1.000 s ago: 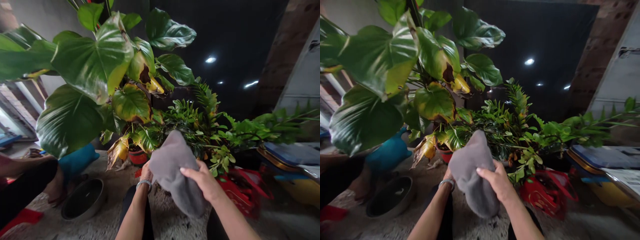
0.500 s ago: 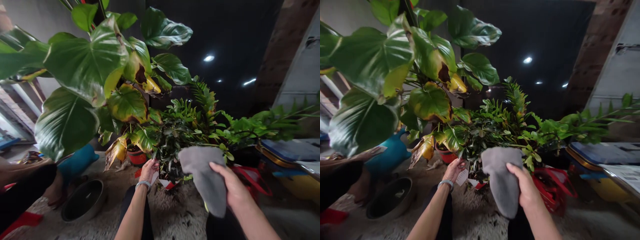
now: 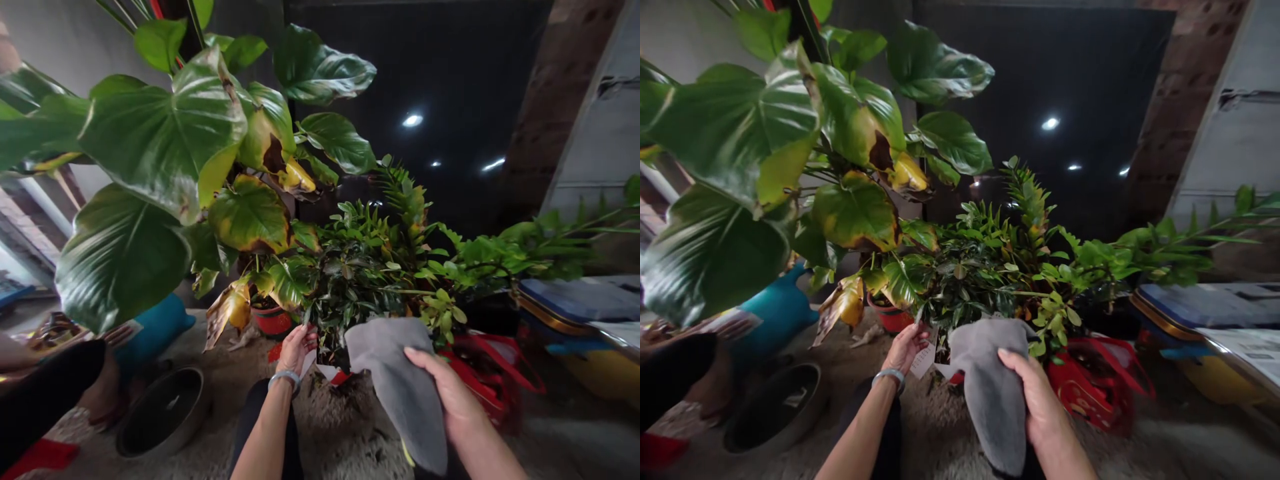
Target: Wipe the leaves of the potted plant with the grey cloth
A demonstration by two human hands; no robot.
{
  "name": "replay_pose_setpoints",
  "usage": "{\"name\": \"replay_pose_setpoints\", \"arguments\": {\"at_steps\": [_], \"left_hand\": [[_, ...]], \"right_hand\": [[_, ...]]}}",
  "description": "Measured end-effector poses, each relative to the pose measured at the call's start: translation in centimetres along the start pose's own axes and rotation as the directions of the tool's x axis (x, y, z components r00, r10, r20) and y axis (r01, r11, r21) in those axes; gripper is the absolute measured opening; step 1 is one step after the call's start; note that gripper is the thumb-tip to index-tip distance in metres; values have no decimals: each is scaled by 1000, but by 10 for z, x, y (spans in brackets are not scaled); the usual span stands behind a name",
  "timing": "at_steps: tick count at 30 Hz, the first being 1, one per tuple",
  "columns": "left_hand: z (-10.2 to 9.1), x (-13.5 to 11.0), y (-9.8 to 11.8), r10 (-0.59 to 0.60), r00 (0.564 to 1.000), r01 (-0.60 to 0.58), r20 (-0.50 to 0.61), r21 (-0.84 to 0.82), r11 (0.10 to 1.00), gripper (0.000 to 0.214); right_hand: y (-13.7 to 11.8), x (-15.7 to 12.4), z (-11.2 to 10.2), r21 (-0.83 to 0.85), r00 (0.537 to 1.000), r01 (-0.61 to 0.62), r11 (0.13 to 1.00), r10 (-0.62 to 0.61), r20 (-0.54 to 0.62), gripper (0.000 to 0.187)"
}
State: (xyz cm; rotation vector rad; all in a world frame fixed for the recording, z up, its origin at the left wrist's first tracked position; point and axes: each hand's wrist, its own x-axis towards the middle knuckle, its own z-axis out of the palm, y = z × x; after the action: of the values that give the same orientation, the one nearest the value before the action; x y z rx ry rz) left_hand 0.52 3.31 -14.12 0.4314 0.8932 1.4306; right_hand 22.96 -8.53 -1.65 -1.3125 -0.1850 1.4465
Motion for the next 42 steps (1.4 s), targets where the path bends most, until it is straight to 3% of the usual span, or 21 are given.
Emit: {"name": "replay_pose_setpoints", "arguments": {"at_steps": [4, 7, 10, 13, 15, 17, 20, 22, 26, 30, 33, 36, 39, 42], "left_hand": [[4, -4, -1, 12, 1000, -12, 0, -36, 999, 40], [6, -7, -2, 16, 1000, -16, 16, -33, 999, 41], [4, -6, -1, 23, 1000, -22, 10, -50, 998, 37], [3, -4, 0, 39, 999, -39, -8, -65, 997, 29], [2, -4, 1, 40, 999, -40, -1, -63, 997, 26], [3, -6, 2, 32, 999, -30, 24, -63, 998, 27], [5, -12, 3, 22, 996, -15, 84, -80, 997, 32], [6, -17, 3, 20, 991, -8, 132, -88, 996, 35], [5, -21, 2, 14, 987, 1, 162, -89, 996, 45], [1, -18, 0, 12, 981, 2, 194, -76, 997, 46], [-1, -12, -3, 4, 979, 10, 206, -66, 998, 45], [-3, -5, -6, -19, 990, 29, 137, -68, 997, 41], [-4, -1, -5, -66, 986, 82, 153, -101, 992, 39], [-7, 1, -2, -120, 976, 146, 182, -136, 980, 45]], "right_hand": [[-40, 6, 22, 197, 982, 188, 962, -184, -42, 26], [-38, 20, 34, 199, 962, 273, 941, -270, -46, 24], [-3, 22, 25, 16, 979, 204, 979, -204, 18, 23], [24, 5, 10, -108, 990, 124, 986, -115, 86, 26], [21, -9, 10, -99, 986, 109, 989, -95, 134, 28], [2, -14, 20, -31, 974, 156, 987, -149, 172, 29], [-29, -3, 42, 103, 953, 258, 961, -271, 139, 28], [-33, 10, 51, 125, 969, 220, 967, -232, 90, 21], [1, 16, 40, 3, 999, 33, 999, -33, 38, 15], [23, -11, 33, -111, 992, 18, 994, -4, 130, 24], [3, -24, 59, -63, 948, 163, 985, -139, 286, 29], [-16, -15, 94, 69, 894, 311, 948, -317, 316, 29], [-4, -2, 109, 40, 932, 241, 970, -243, 270, 21], [27, -7, 96, -111, 961, 122, 986, -89, 262, 20]]}}
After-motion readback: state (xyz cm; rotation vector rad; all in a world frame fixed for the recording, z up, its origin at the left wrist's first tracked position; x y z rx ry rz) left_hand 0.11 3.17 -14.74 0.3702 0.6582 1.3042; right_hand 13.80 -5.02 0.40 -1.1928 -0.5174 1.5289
